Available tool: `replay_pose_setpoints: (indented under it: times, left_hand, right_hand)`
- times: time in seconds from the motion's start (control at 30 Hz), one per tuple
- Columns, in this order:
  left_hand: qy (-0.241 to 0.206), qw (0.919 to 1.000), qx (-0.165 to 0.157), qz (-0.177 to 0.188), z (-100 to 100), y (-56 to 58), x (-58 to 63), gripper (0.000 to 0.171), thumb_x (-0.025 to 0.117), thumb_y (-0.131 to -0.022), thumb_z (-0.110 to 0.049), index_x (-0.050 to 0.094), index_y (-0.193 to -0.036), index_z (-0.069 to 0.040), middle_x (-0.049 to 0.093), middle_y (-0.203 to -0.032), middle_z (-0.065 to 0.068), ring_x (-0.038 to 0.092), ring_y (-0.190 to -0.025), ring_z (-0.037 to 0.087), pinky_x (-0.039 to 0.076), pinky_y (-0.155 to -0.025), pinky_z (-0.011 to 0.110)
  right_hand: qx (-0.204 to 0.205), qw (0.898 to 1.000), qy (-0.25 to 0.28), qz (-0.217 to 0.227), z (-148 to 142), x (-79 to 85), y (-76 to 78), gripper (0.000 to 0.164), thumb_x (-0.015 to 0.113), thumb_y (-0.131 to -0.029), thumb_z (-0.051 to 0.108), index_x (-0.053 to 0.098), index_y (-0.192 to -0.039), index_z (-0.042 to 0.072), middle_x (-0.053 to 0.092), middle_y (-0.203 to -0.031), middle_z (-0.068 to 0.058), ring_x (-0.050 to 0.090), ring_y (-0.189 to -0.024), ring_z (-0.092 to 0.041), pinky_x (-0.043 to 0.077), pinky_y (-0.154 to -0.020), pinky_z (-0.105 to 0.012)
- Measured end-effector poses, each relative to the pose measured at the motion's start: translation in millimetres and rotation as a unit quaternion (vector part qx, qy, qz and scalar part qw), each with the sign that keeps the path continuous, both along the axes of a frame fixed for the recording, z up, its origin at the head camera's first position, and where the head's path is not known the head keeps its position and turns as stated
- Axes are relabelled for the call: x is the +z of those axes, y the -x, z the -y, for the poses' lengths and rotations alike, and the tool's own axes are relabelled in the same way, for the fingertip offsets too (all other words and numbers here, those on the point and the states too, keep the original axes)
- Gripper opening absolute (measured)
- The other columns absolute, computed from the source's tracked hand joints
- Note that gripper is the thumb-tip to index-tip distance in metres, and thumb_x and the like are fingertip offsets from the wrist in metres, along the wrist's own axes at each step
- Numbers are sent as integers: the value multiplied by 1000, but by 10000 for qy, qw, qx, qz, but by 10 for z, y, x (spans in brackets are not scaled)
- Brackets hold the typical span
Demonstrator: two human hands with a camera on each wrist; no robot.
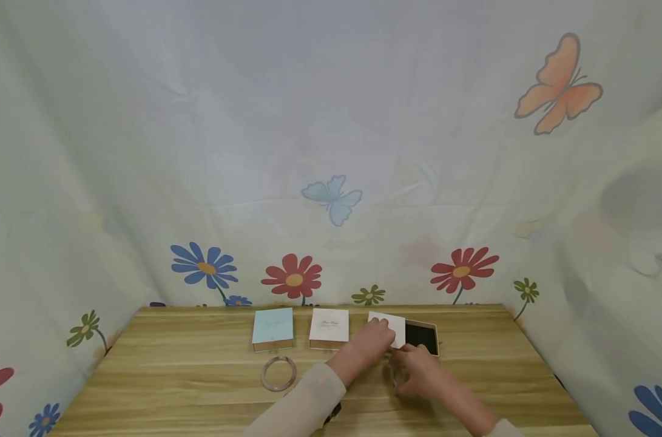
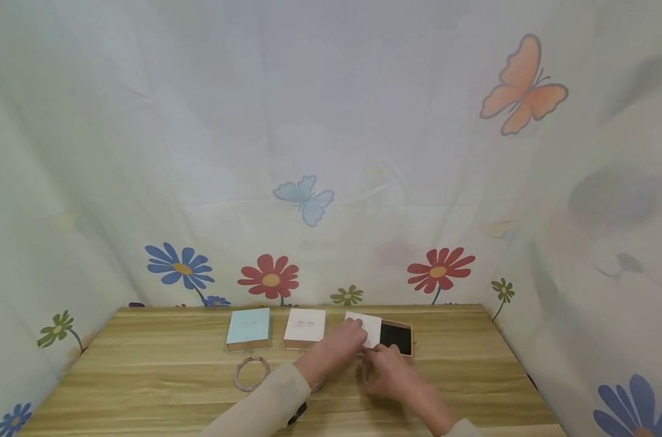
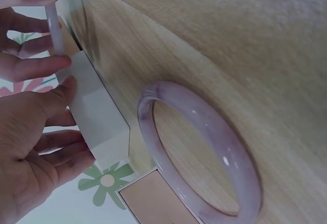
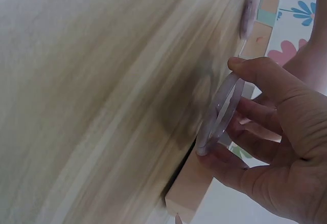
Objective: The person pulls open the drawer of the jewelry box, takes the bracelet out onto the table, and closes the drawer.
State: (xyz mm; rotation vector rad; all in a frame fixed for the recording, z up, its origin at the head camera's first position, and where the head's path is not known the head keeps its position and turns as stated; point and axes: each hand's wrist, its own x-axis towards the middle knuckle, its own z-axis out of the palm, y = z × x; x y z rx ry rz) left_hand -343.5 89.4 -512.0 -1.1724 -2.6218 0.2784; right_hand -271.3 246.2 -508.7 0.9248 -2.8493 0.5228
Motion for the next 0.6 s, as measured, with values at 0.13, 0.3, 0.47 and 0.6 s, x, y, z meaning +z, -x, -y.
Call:
replay_pose_setpoints:
  times: [0.13,0.3,0.47,0.6]
  left_hand:
    - [14,10000,-19,6,3,-24,-3,10,73,-94,-30,77,-90,-22,64,-87,-1,57,-77,14,50,-70,24]
    - [27,9999,41,137,5,-59,-15,14,71,-95,-32,78,-91,-21,63,-87,-1,56,-76,14,49,-70,23]
    - [33,10000,2,53,1,-40,-5,14,73,-94,-34,77,-90,-21,63,-85,-2,56,-76,13,49,-72,23]
    - [57,10000,-4,40,-4,-12,11,14,73,-93,-34,77,-91,-21,64,-86,-2,57,-76,14,49,-73,24]
  right_hand:
    - [19,10000,-36,-46,19,-47,-17,31,86,-61,19,72,-89,15,68,-96,1,59,-86,-12,39,-72,-34]
    - [38,9996,-3,284,34,-96,-43,30,84,-64,16,72,-91,15,70,-113,-9,65,-102,-26,47,-85,-57]
    - [48,9998,70,197,48,-120,-36,23,83,-71,16,73,-92,15,68,-125,-17,65,-113,-37,43,-86,-75]
    - [64,10000,34,47,68,-108,-19,22,83,-77,18,74,-96,11,68,-126,-19,65,-112,-37,45,-84,-73]
